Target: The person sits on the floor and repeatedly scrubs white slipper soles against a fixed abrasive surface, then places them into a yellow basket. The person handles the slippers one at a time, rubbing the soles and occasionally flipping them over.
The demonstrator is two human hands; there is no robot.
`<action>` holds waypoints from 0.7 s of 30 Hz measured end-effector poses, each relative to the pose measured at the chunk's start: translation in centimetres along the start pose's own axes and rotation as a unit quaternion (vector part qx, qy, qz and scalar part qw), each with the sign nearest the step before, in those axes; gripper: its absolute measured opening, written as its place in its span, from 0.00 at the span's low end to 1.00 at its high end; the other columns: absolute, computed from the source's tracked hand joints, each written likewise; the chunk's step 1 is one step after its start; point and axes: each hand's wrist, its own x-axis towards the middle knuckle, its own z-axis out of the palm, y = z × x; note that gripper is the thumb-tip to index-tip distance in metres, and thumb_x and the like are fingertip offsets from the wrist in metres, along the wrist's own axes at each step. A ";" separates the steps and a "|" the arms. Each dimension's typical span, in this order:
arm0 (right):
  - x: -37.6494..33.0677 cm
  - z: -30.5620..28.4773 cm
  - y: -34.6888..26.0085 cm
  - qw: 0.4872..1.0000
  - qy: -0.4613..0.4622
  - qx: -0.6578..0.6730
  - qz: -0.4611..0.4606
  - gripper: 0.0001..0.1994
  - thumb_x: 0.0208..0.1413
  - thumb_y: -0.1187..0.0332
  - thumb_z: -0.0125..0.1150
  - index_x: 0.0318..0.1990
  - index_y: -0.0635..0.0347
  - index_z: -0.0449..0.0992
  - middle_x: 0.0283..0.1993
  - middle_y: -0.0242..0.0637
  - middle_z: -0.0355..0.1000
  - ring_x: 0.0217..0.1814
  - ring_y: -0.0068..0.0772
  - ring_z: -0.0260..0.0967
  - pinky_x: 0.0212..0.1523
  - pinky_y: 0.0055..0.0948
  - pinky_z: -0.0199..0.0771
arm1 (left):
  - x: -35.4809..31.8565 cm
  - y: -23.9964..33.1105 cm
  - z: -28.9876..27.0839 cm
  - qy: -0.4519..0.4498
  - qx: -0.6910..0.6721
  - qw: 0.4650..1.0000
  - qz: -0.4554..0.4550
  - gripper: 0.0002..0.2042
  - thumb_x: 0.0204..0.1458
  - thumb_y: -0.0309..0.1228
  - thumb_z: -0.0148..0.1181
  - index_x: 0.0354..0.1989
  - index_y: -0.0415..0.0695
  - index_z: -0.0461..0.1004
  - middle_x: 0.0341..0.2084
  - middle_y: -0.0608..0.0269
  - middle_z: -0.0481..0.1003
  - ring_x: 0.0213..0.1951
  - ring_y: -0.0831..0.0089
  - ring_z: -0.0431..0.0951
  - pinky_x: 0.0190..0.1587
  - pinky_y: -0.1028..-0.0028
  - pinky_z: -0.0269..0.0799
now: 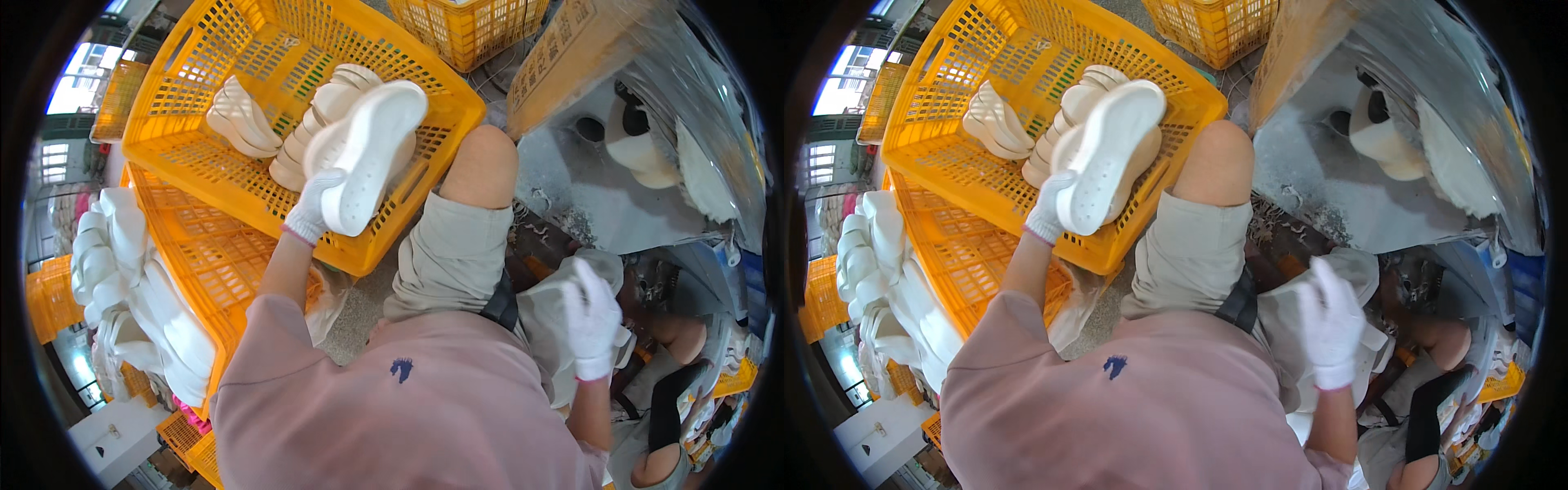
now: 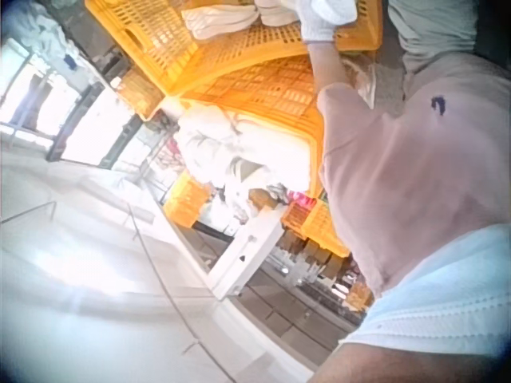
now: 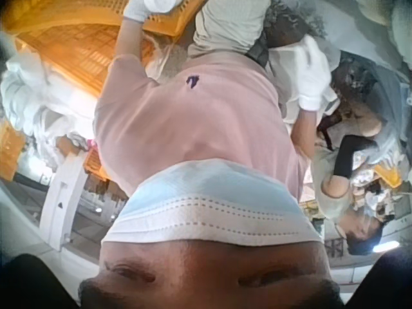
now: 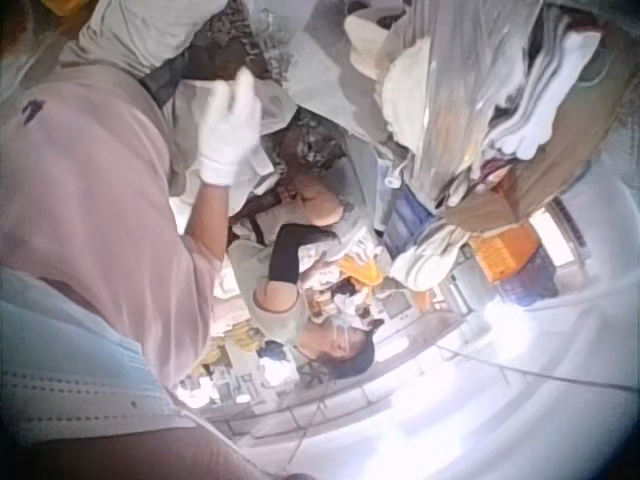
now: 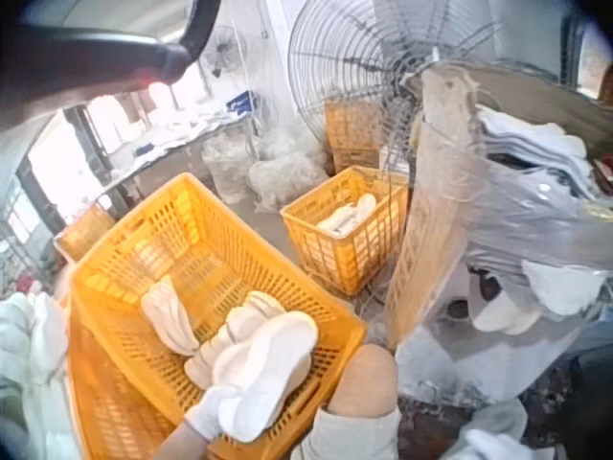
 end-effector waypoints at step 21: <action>-8.2 -3.4 2.5 0.898 0.190 0.219 0.332 0.21 0.66 0.66 0.59 0.62 0.71 0.74 0.52 0.53 0.79 0.57 0.45 0.76 0.57 0.38 0.74 | 14.2 -25.0 31.5 -0.053 0.056 0.981 -0.176 0.14 0.63 0.33 0.62 0.55 0.43 0.78 0.50 0.57 0.81 0.53 0.61 0.80 0.62 0.57 0.75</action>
